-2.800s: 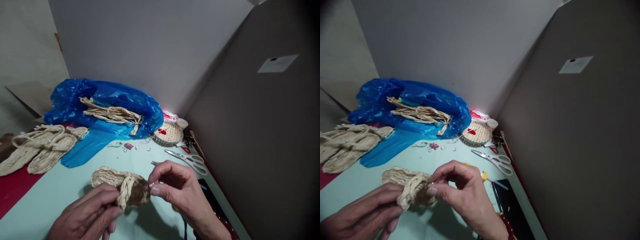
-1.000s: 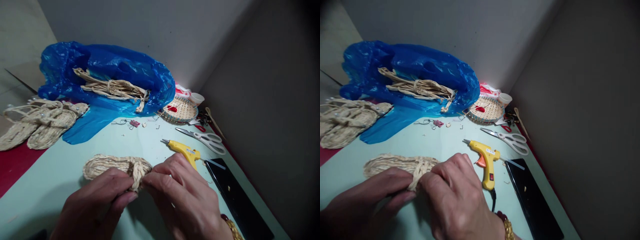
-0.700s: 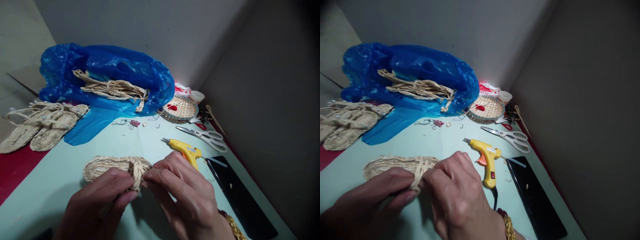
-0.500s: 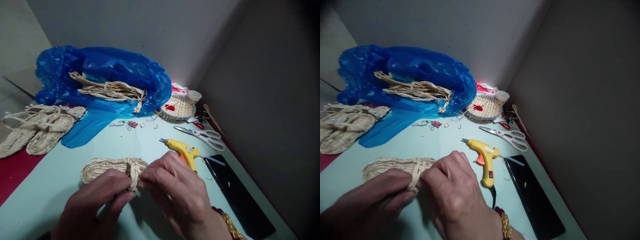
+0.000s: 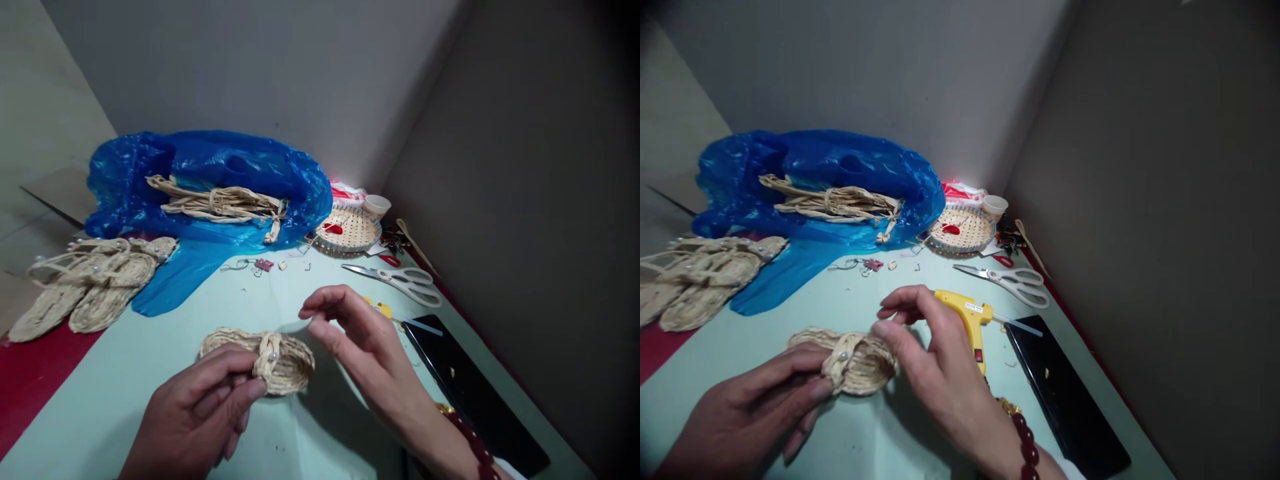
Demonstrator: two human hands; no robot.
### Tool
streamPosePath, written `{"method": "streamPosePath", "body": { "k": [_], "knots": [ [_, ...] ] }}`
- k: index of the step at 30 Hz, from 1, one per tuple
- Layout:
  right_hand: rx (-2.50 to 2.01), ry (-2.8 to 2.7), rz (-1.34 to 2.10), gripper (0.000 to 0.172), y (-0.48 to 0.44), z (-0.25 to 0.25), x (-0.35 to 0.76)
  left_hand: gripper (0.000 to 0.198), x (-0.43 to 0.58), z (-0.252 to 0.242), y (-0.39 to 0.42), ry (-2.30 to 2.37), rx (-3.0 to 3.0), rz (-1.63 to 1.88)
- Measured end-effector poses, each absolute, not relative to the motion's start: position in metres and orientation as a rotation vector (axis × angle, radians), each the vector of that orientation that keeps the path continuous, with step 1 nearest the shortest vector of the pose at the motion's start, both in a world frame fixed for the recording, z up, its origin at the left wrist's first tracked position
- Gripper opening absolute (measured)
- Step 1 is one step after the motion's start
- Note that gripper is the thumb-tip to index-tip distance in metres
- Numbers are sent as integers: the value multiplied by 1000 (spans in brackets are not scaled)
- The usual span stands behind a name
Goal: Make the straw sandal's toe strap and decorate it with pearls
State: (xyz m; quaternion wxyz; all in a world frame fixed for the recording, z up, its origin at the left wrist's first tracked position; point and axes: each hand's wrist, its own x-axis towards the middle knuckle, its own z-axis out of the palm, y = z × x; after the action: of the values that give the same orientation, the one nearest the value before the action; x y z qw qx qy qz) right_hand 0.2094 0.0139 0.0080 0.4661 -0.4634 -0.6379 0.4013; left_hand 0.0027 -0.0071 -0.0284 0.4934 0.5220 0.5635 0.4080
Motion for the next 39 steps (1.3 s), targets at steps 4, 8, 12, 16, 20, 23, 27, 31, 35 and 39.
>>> {"method": "streamPosePath", "body": {
  "k": [4,8,12,16,20,23,27,31,35,39],
  "knots": [
    [-1272,-1552,1007,20,18,4,213,31,2,-24,-4,1192,915,980],
    [-1368,-1551,1190,46,16,-5,212,32,4,-14,2,1105,739,1061],
    [-1286,-1600,1290,50,14,-13,203,25,6,-11,5,1028,702,1074],
    [-1321,-1615,1232,38,12,-15,199,18,2,-20,6,1005,803,990],
    [-1376,-1677,1031,34,15,-10,208,25,-8,-28,8,1277,1150,1034],
    [-1315,-1749,1010,32,20,-6,216,27,-12,-25,12,1498,1443,1118],
    [-1160,-1780,1083,30,26,-5,219,43,-8,-24,14,1332,1342,950],
    [-1033,-1761,1136,27,29,-9,217,58,2,-27,8,1082,1102,802],
    [-1008,-1703,1149,24,25,-11,210,55,11,-24,1,1071,1035,800],
    [-1035,-1662,1104,24,18,-11,203,61,15,-23,-1,1083,1037,750]
  ]
}}
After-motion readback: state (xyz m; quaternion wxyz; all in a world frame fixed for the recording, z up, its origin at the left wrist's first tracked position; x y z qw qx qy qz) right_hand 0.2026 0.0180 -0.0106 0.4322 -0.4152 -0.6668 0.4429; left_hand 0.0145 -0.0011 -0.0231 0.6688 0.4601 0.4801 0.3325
